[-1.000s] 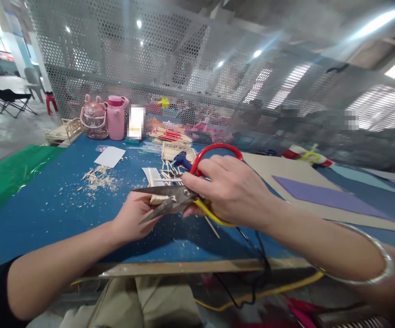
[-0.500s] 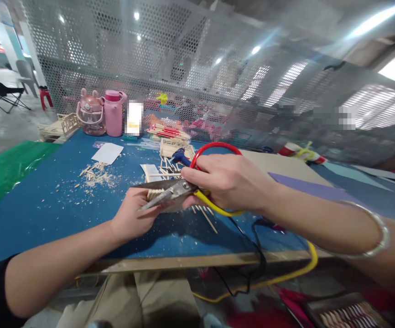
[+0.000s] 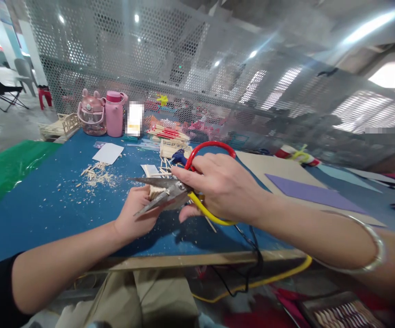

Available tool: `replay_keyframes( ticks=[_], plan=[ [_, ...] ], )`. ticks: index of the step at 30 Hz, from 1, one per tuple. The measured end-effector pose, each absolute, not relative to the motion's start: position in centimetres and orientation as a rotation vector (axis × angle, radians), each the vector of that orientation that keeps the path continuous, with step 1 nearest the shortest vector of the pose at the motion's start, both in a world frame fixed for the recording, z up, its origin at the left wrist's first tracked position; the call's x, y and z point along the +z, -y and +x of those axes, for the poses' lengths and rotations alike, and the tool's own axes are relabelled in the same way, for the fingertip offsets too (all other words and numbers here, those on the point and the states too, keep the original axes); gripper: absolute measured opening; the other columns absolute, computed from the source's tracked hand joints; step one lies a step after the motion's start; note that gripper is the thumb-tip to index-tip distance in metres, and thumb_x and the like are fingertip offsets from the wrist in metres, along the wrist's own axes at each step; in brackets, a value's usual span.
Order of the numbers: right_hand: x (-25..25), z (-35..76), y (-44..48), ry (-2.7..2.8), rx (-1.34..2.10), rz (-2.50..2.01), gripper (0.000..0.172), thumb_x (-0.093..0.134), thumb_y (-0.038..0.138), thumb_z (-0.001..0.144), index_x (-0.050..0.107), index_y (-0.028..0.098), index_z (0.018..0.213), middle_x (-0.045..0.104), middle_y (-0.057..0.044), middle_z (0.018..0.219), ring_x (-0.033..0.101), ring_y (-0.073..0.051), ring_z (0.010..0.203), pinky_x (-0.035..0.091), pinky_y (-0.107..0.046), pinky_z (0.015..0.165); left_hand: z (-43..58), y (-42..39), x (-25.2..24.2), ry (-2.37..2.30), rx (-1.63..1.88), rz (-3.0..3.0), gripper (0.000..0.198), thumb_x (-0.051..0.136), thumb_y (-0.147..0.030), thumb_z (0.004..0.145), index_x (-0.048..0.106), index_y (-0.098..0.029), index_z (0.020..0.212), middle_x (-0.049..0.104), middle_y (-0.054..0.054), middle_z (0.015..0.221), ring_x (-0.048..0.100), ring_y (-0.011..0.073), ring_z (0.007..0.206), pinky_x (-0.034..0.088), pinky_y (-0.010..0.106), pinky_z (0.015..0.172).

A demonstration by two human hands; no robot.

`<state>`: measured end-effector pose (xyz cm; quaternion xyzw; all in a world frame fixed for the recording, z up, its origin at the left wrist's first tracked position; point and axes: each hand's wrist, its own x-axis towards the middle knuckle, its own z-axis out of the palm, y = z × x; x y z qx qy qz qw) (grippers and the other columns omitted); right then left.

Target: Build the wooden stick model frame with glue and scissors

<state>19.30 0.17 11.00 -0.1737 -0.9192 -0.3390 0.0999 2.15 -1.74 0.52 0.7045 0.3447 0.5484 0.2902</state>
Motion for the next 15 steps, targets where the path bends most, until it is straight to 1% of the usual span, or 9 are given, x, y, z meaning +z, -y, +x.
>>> replay_keyframes(
  ticks=[6, 8, 10, 12, 15],
  plan=[
    [11.4, 19.5, -0.8, 2.728, -1.038, -0.461, 0.064, 0.032, 0.066, 0.081, 0.059, 0.015, 0.109, 0.054, -0.007, 0.071, 0.042, -0.015, 0.061, 0.026, -0.028, 0.056, 2.1, 1.6, 0.4, -0.963, 1.453, 1.896, 0.02, 0.055, -0.028, 0.078, 0.067, -0.018, 0.066, 0.069, 0.002, 0.069, 0.059, 0.014, 0.061, 0.047, 0.025, 0.063],
    [11.6, 19.8, -1.2, 2.742, -1.035, -0.448, 0.058, 0.033, 0.062, 0.083, 0.06, 0.017, 0.108, 0.055, -0.006, 0.071, 0.043, -0.015, 0.06, 0.026, -0.027, 0.054, 2.1, 1.6, 0.5, -0.961, 1.45, 1.877, 0.02, 0.055, -0.027, 0.078, 0.067, -0.017, 0.066, 0.069, 0.002, 0.068, 0.06, 0.0141, 0.061, 0.047, 0.025, 0.063],
    [11.7, 20.1, -1.6, 2.763, -1.025, -0.437, 0.054, 0.033, 0.059, 0.085, 0.059, 0.018, 0.108, 0.056, -0.006, 0.072, 0.044, -0.014, 0.06, 0.026, -0.027, 0.054, 2.0, 1.6, 0.6, -0.944, 1.452, 1.825, 0.018, 0.055, -0.027, 0.078, 0.067, -0.016, 0.07, 0.069, 0.003, 0.07, 0.061, 0.0148, 0.063, 0.048, 0.025, 0.063],
    [11.7, 20.3, -1.7, 2.777, -1.02, -0.441, 0.053, 0.032, 0.057, 0.086, 0.059, 0.018, 0.108, 0.057, -0.006, 0.073, 0.045, -0.014, 0.06, 0.027, -0.027, 0.053, 2.0, 1.6, 0.7, -0.925, 1.448, 1.782, 0.017, 0.055, -0.027, 0.078, 0.067, -0.016, 0.072, 0.069, 0.003, 0.071, 0.061, 0.0155, 0.064, 0.048, 0.026, 0.063],
    [11.3, 19.7, -0.9, 2.762, -0.988, -0.499, 0.06, 0.033, 0.064, 0.082, 0.059, 0.016, 0.108, 0.056, -0.007, 0.073, 0.045, -0.015, 0.062, 0.027, -0.027, 0.054, 2.3, 1.7, 0.6, -0.921, 1.426, 1.772, 0.016, 0.058, -0.028, 0.075, 0.066, -0.017, 0.065, 0.067, 0.003, 0.067, 0.06, 0.016, 0.064, 0.049, 0.028, 0.067]
  ],
)
